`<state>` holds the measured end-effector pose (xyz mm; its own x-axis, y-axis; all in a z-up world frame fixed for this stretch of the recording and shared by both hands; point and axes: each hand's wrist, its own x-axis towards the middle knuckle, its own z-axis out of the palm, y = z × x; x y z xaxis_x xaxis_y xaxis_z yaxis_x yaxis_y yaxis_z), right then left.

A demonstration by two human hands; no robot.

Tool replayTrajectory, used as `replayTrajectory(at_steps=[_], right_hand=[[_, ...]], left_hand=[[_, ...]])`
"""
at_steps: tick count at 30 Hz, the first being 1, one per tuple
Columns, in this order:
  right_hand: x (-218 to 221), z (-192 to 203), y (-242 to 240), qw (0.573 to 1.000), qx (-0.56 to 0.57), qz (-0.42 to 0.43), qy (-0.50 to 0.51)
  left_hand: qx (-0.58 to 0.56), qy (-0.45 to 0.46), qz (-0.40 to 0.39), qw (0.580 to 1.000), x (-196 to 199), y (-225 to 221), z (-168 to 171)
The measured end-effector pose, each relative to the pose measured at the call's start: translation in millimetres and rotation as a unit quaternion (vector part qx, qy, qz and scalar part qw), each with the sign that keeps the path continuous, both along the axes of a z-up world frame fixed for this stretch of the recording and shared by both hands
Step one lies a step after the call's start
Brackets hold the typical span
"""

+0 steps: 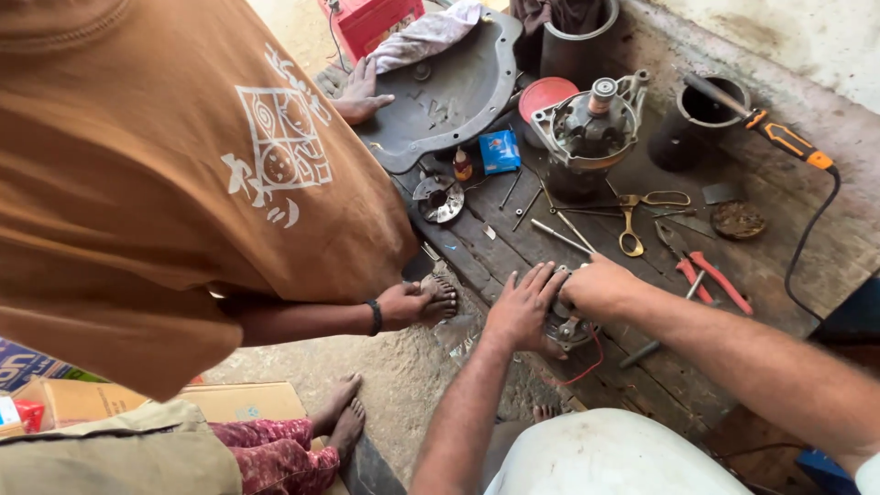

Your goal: Repairing and assembling components of an automotive alternator on a workbench.

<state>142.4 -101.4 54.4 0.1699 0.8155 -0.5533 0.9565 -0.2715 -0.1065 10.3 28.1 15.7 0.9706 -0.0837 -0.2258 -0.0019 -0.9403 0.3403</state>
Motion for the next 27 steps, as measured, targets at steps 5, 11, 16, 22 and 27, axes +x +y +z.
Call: replayTrajectory(at_steps=[5,11,16,22,27], right_hand=[[3.8,1.8,-5.4,0.998,0.021,0.003,-0.056],[-12.1,-7.8,-50.6,0.978,0.055,-0.202,-0.021],[-5.3,-21.2,-50.4,0.96,0.079,-0.269,-0.021],[-3.0,-8.4,-43.9,0.975,0.057,-0.212,-0.043],[-38.6,-39.4,-87.1,0.93,0.078,-0.358,0.037]], left_hand=[[-0.082,-0.076,0.14,0.984,-13.0,-18.8,-45.1],[-0.074,-0.095,0.258,0.959,-18.2,-42.0,-81.5],[-0.071,0.002,0.24,0.968,-13.3,-24.7,-30.5],[0.039,-0.004,-0.015,0.999,2.8,6.0,-22.4],[-0.011,-0.078,0.087,0.993,-7.4,-11.1,-22.0]])
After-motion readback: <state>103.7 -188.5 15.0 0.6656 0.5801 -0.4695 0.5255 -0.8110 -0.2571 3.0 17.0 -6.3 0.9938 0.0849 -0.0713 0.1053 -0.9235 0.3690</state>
